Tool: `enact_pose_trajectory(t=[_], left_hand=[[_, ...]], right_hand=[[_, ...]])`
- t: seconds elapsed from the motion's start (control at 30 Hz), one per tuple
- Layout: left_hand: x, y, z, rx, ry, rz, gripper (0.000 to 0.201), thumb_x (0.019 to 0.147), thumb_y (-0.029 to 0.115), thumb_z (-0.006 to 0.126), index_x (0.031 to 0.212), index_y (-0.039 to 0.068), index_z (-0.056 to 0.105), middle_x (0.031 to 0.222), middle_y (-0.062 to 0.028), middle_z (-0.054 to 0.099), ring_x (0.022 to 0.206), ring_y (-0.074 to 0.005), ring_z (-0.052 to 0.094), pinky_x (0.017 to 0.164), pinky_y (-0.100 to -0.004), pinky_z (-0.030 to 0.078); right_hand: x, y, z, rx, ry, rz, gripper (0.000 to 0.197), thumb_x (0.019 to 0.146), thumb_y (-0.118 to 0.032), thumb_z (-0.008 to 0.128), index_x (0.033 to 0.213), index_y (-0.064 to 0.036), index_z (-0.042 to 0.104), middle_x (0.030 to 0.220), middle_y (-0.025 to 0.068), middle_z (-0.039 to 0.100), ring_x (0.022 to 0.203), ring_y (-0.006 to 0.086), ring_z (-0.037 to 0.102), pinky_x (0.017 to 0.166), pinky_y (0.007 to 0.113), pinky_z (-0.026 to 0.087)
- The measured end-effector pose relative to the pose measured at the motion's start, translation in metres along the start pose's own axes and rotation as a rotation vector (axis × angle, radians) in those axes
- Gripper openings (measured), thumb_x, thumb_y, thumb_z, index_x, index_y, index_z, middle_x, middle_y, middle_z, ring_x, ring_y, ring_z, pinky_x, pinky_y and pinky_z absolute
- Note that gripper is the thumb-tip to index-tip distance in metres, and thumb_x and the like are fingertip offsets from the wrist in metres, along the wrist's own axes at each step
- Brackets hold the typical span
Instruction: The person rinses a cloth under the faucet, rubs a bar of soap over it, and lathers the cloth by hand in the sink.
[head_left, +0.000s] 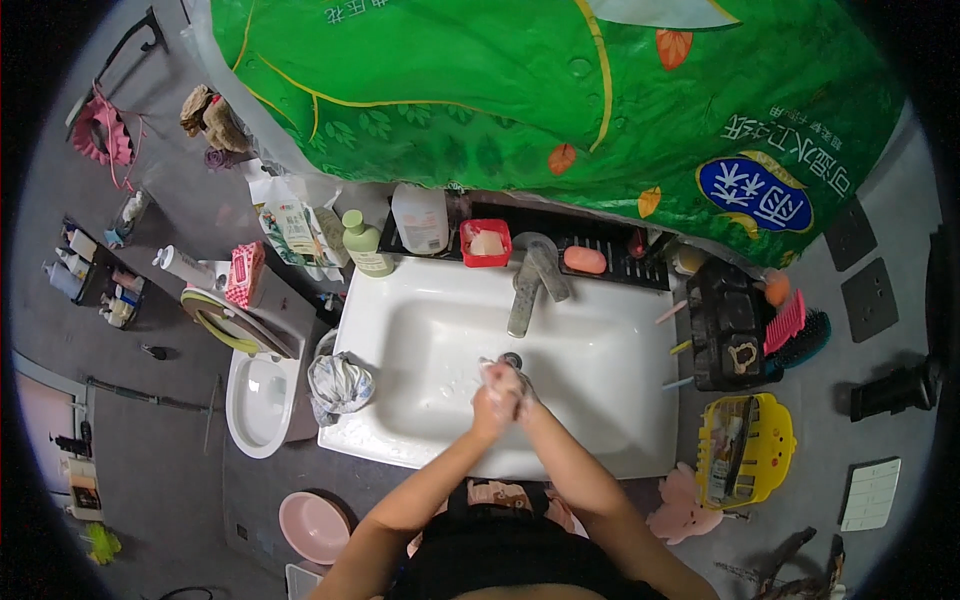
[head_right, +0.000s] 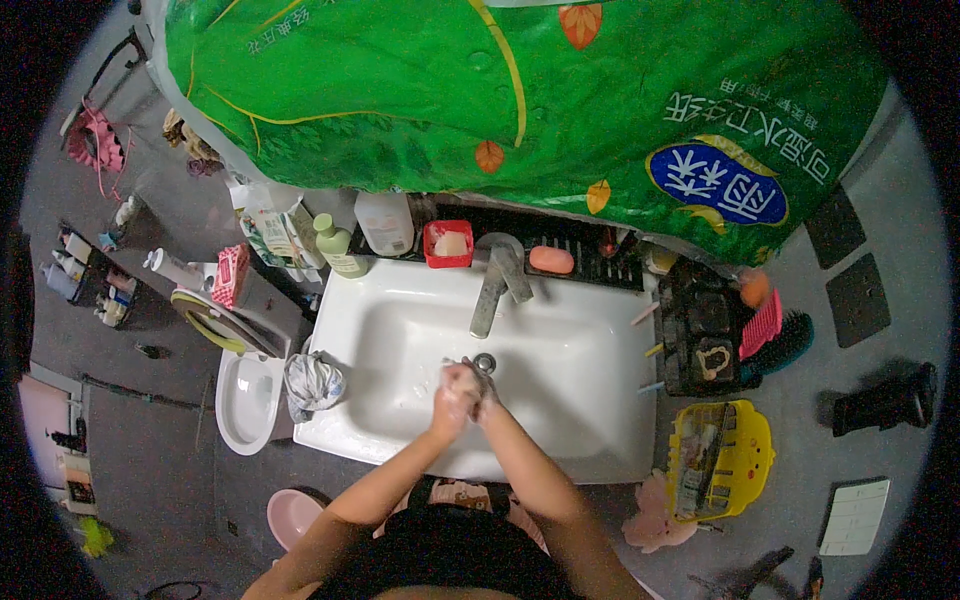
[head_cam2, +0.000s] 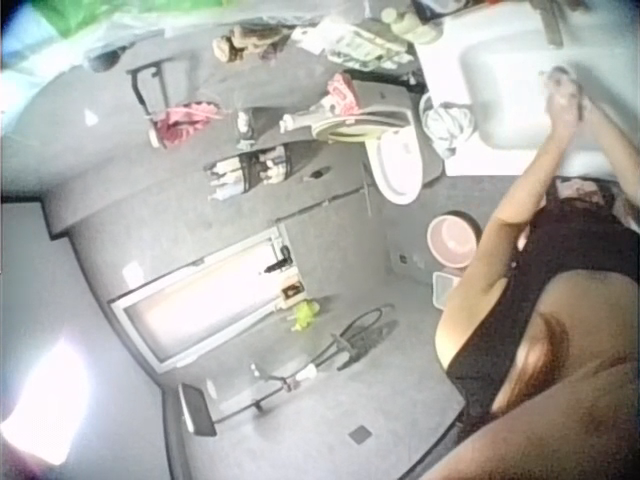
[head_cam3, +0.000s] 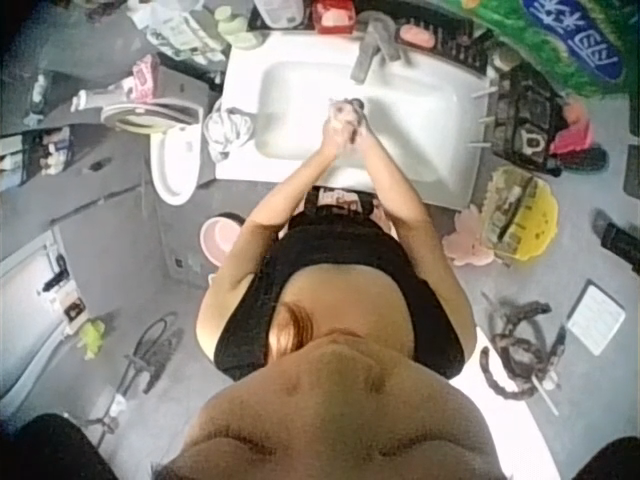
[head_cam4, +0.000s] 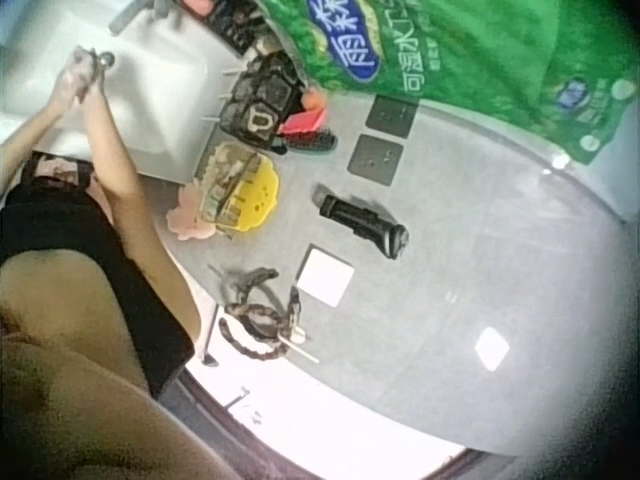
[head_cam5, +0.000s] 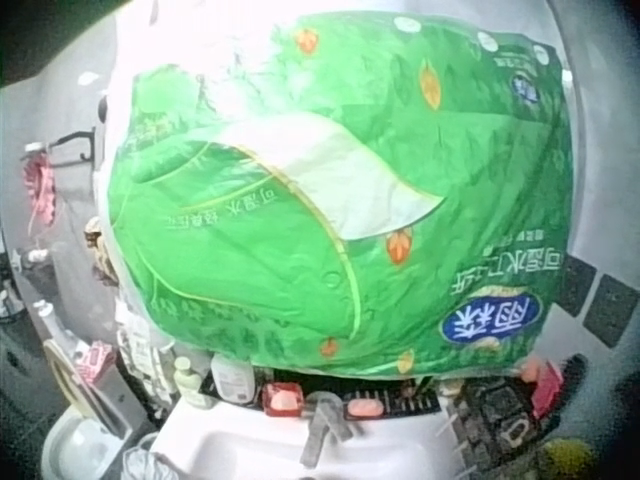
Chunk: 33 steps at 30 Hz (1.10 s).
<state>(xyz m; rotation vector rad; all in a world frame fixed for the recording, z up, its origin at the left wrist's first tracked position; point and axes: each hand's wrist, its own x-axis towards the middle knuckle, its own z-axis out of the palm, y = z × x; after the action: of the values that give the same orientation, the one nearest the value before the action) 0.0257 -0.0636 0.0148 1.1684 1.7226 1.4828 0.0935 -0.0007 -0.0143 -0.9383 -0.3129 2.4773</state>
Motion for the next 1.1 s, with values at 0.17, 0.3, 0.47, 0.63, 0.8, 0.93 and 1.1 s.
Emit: enact_pose_trajectory(t=[0.17,0.3,0.47,0.63,0.8,0.93,1.1], left_hand=[[0.019,-0.023,-0.001,0.532,-0.003,0.332,0.021,0.072,0.026,0.054,0.069,0.005,0.057,0.065,-0.0145,0.057,0.058,-0.0293,0.056,0.052,-0.0383,0.044],[0.021,-0.006,0.006,0.584,0.079,0.275,0.024,0.071,0.031,0.055,0.065,0.008,0.057,0.057,-0.0152,0.056,0.053,-0.033,0.055,0.048,-0.0418,0.043],[0.034,-0.027,0.004,0.679,-0.097,0.311,0.021,0.072,0.029,0.055,0.067,0.008,0.055,0.06,-0.0144,0.057,0.054,-0.0319,0.055,0.046,-0.0417,0.043],[0.068,-0.009,-0.032,0.604,-0.082,0.273,0.015,0.076,0.024,0.05,0.078,0.011,0.056,0.062,-0.0118,0.056,0.058,-0.0309,0.056,0.05,-0.0397,0.044],[0.066,-0.031,-0.064,-0.016,-0.227,-0.007,0.03,0.077,0.006,0.048,0.106,0.004,0.041,0.073,-0.008,0.052,0.059,-0.0167,0.053,0.053,-0.0278,0.045],[0.067,-0.027,-0.064,-0.159,-0.216,-0.303,0.045,0.081,0.013,0.057,0.119,0.002,0.035,0.102,-0.0109,0.047,0.072,-0.0131,0.05,0.061,-0.0251,0.045],[0.058,-0.028,-0.038,0.022,-0.659,-0.017,0.061,0.075,0.023,0.067,0.123,0.001,0.038,0.112,-0.0125,0.05,0.088,-0.0204,0.054,0.076,-0.0288,0.045]], right_hand=[[0.004,0.034,0.014,-0.07,-0.132,-0.192,0.04,0.086,-0.039,0.043,0.109,-0.0077,0.052,0.106,0.0048,0.057,0.099,0.0194,0.053,0.09,0.034,0.039],[-0.035,0.007,0.04,0.096,-0.018,0.026,0.043,0.088,-0.044,0.038,0.116,-0.0127,0.047,0.114,0.0024,0.052,0.105,0.0166,0.049,0.092,0.035,0.037],[-0.01,0.024,0.007,0.043,-0.058,-0.4,0.05,0.084,-0.054,0.034,0.113,-0.015,0.044,0.093,0.0058,0.056,0.092,0.0219,0.055,0.079,0.039,0.045],[-0.03,-0.025,0.025,-0.117,0.091,-0.278,0.044,0.089,-0.046,0.034,0.075,-0.0078,0.051,0.068,0.0079,0.055,0.047,0.0193,0.05,0.044,0.03,0.042],[-0.052,-0.049,0.0,-0.706,0.677,-0.477,0.047,0.091,-0.045,0.032,0.092,-0.0007,0.049,0.088,0.0077,0.057,0.081,0.0183,0.056,0.073,0.034,0.046],[-0.049,-0.052,-0.013,-0.246,0.312,-0.384,0.057,0.089,-0.053,0.03,0.094,-0.0002,0.05,0.093,0.0111,0.058,0.086,0.0207,0.058,0.078,0.033,0.045],[-0.044,-0.041,-0.008,-0.198,0.113,-0.199,0.061,0.088,-0.056,0.025,0.094,-0.0019,0.052,0.091,0.0119,0.059,0.081,0.0213,0.059,0.072,0.032,0.048]])
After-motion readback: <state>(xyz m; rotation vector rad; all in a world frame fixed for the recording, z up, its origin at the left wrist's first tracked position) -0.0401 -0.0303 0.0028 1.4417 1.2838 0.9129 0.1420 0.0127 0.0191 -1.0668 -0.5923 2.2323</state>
